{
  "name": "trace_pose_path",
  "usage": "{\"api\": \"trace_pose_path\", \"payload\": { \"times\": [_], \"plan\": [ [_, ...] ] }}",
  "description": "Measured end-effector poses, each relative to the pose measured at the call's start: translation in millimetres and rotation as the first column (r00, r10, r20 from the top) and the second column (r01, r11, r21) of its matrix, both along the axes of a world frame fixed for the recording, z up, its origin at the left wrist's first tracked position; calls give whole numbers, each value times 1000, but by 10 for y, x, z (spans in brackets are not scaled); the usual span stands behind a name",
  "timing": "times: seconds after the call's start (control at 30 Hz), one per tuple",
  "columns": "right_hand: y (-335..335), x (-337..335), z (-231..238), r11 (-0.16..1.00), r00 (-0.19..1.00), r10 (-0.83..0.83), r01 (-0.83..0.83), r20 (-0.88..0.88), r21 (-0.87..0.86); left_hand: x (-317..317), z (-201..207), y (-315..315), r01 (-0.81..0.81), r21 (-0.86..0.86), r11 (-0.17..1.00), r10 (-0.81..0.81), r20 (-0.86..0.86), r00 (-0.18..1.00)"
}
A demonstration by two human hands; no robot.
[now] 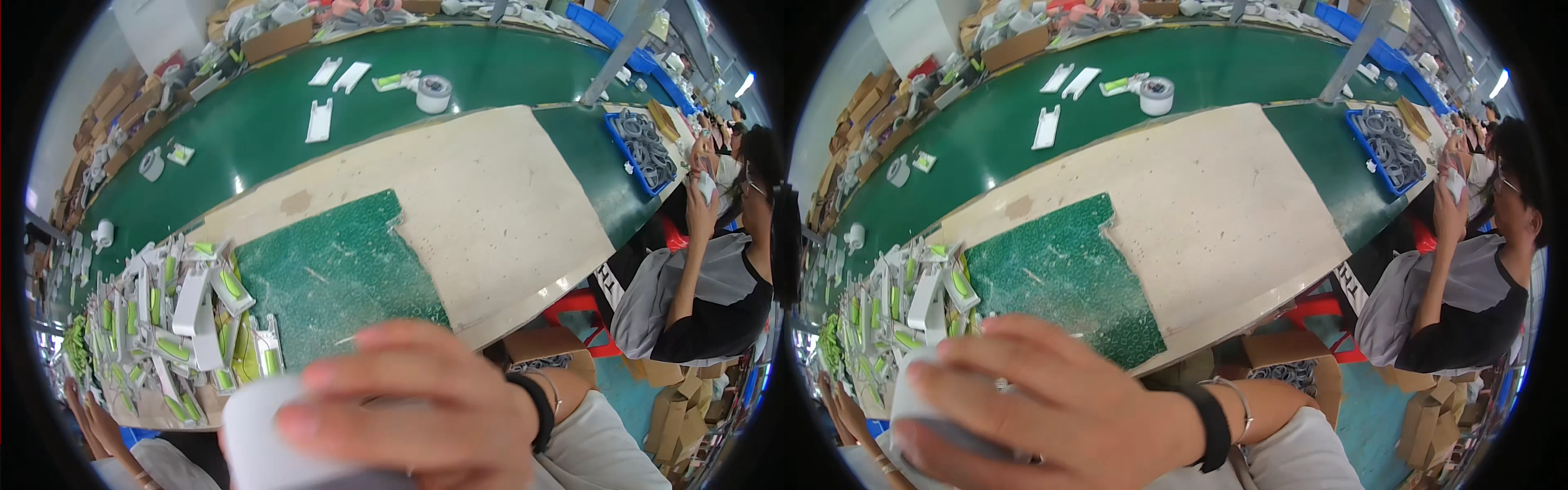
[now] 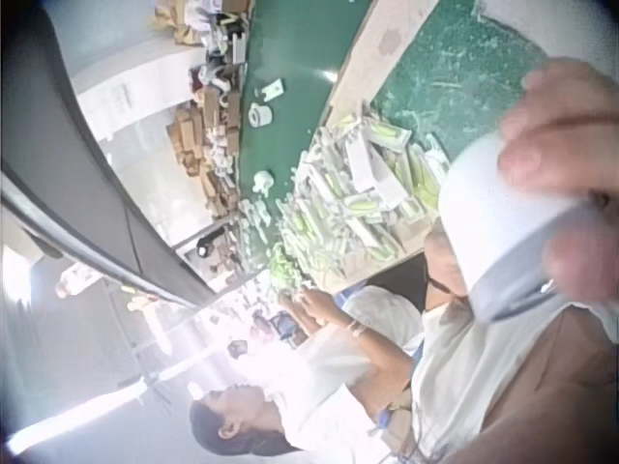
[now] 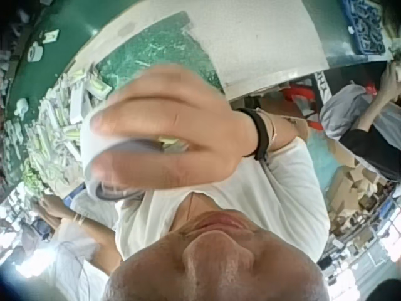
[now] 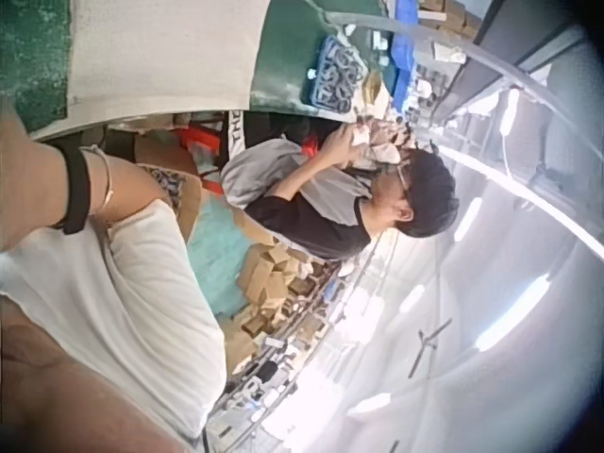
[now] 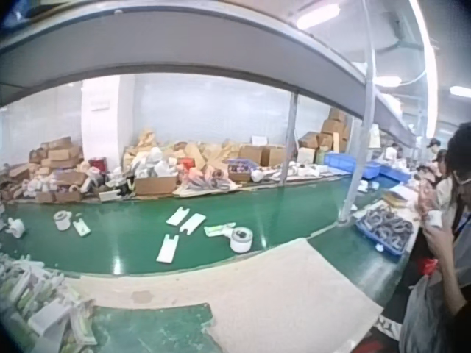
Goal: The recorder is assembling electronic fan or heater components by connecting internal wiring to a small circuit board and inserting batteries into plastic housings on a factory assembly line.
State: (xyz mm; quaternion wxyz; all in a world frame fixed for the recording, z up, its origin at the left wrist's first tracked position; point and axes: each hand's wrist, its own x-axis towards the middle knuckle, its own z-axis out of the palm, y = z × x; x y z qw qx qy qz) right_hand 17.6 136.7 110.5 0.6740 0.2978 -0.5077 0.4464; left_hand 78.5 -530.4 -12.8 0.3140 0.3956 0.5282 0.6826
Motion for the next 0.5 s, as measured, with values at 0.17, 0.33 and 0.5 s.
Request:
{"api": "trace_pose_path", "payload": {
  "times": [0.17, 0.33, 0.5],
  "plan": [
    [55, 195, 106, 984, 983, 171, -174, 72, 37, -79, -211, -1059, 57, -28, 998, -60, -125, 990],
    [-83, 281, 251, 961, 953, 271, -262, 136, -84, -88, -64, -1150, 120, -46, 992, -127, -215, 968],
    [-222, 163, 340, 937, 936, 305, -262, 174, -233, -96, -74, -652, 188, -59, 980, -197, -309, 930]
  ]
}}
